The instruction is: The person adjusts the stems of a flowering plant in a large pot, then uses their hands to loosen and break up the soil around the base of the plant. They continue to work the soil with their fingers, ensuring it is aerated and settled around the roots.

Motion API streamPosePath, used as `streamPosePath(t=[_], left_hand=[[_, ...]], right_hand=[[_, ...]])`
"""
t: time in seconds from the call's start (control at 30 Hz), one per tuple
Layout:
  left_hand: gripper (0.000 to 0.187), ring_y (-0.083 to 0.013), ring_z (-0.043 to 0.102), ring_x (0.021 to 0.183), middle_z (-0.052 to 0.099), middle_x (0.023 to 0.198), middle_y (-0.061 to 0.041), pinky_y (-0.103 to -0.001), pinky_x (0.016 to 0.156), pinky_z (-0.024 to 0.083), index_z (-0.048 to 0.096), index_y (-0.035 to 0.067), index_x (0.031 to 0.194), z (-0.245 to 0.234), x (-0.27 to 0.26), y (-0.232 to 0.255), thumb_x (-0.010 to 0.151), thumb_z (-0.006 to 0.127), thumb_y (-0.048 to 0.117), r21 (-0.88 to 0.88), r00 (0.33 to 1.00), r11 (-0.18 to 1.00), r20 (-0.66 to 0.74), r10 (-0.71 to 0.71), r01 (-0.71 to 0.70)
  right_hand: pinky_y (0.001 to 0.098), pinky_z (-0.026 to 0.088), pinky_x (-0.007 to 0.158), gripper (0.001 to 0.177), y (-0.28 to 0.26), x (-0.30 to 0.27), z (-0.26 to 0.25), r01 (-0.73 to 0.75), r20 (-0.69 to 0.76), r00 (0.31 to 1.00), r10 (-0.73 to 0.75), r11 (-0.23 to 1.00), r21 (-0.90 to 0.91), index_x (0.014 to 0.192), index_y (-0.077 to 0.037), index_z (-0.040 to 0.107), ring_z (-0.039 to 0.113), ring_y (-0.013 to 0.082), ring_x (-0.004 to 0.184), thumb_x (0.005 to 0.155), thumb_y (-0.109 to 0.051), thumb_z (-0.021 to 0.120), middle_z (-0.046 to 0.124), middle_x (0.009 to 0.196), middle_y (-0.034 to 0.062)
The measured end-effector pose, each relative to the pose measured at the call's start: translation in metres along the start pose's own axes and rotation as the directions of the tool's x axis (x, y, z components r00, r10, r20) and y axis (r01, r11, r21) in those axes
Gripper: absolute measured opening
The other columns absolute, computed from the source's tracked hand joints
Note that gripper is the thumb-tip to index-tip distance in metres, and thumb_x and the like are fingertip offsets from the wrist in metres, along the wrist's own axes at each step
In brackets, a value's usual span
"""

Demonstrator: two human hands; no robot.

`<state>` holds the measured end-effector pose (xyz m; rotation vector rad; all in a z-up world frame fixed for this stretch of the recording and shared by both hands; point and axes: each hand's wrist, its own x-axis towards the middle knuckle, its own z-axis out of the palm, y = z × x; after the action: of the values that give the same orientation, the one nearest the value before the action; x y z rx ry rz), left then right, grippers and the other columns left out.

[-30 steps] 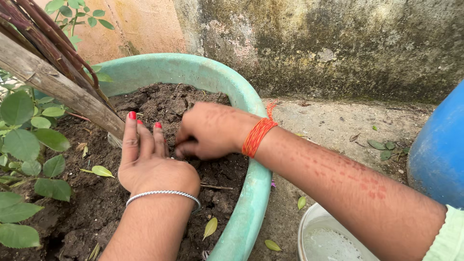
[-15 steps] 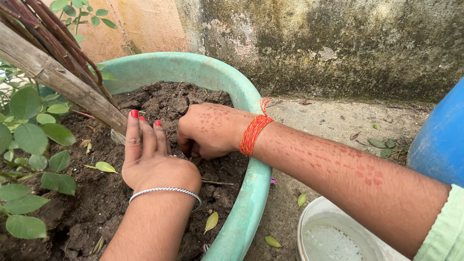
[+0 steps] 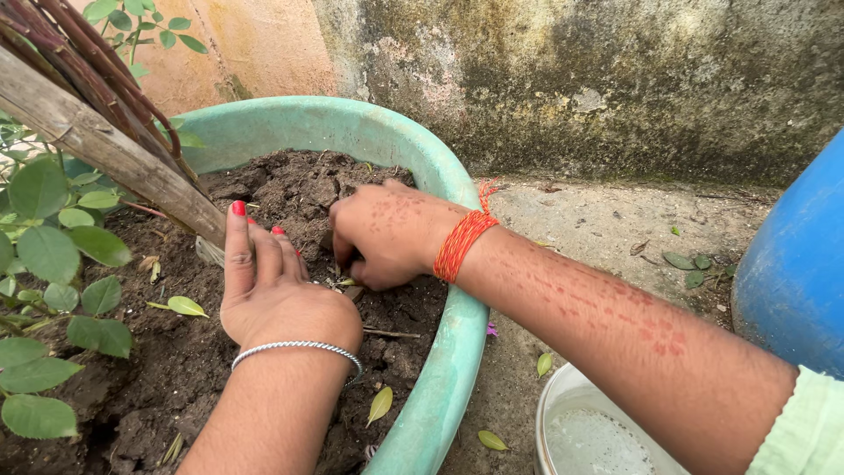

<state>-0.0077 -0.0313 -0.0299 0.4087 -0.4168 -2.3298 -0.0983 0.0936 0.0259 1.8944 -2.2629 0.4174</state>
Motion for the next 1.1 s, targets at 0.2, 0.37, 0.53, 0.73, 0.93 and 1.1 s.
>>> streamPosePath(t=[0.2,0.37,0.53,0.73,0.93,1.1], left_hand=[[0.066,-0.0116,0.020,0.154,0.037,0.167,-0.001,-0.048,0.123,0.028,0.042,0.012,0.154,-0.010,0.009,0.000,0.097,0.035,0.043,-0.042,0.993,0.997,0.103,-0.062,0.067],[0.065,-0.0095,0.016,0.153,0.035,0.165,0.004,-0.042,0.122,0.021,0.044,0.021,0.154,-0.006,0.004,0.002,0.095,0.035,0.046,0.128,0.998,0.991,0.048,-0.049,0.042],[0.066,-0.0099,0.014,0.155,0.033,0.167,0.001,-0.042,0.125,0.023,0.041,0.016,0.156,-0.012,0.011,0.000,0.097,0.035,0.043,0.048,0.992,0.998,0.120,-0.046,0.040],[0.068,-0.0179,0.020,0.154,0.033,0.166,-0.007,-0.058,0.124,0.014,0.033,0.003,0.158,0.004,-0.005,0.004,0.099,0.021,0.035,-0.616,0.979,0.761,0.143,-0.147,0.204],[0.063,-0.0410,0.014,0.150,0.037,0.156,-0.018,-0.060,0.109,-0.024,0.035,0.001,0.153,0.038,-0.044,0.006,0.097,0.035,0.030,-0.267,0.947,-0.953,0.242,-0.210,-0.143],[0.062,-0.0418,0.016,0.151,0.041,0.153,-0.022,-0.060,0.108,-0.025,0.040,0.002,0.149,0.047,-0.043,0.002,0.092,0.048,0.024,-0.085,0.902,-0.979,0.381,-0.202,-0.183]], right_hand=[[0.0474,0.052,0.087,0.027,-0.009,-0.003,-0.006,0.012,0.073,0.997,-0.003,0.993,-0.118,0.092,-0.023,0.085,0.063,0.0306,0.105,0.066,-0.026,0.079,0.071,0.105,0.0035],[0.0468,0.053,0.093,0.016,-0.014,-0.001,-0.012,-0.046,0.141,0.988,0.066,0.989,-0.144,0.091,-0.018,0.080,0.065,0.0301,0.109,0.077,-0.025,0.075,0.069,0.107,0.0045],[0.0496,0.052,0.085,0.023,-0.015,0.002,-0.009,0.099,0.107,0.991,-0.079,0.977,-0.191,0.089,-0.015,0.079,0.066,0.0324,0.102,0.067,-0.020,0.077,0.070,0.104,0.0092],[0.0449,0.056,0.084,0.024,-0.015,0.003,-0.012,-0.151,0.109,0.984,0.139,0.982,0.117,0.104,-0.008,0.064,0.072,0.0323,0.096,0.080,-0.013,0.067,0.075,0.095,0.0118],[0.0469,0.055,0.086,0.014,-0.007,0.000,-0.013,-0.018,-0.313,0.948,0.067,0.987,0.157,0.101,-0.003,0.065,0.071,0.0349,0.097,0.088,-0.007,0.061,0.074,0.099,0.0138],[0.0463,0.054,0.089,0.023,-0.004,-0.003,-0.019,-0.201,-0.425,0.879,0.215,0.977,0.077,0.104,-0.007,0.076,0.069,0.0358,0.095,0.087,-0.007,0.060,0.069,0.098,0.0164]])
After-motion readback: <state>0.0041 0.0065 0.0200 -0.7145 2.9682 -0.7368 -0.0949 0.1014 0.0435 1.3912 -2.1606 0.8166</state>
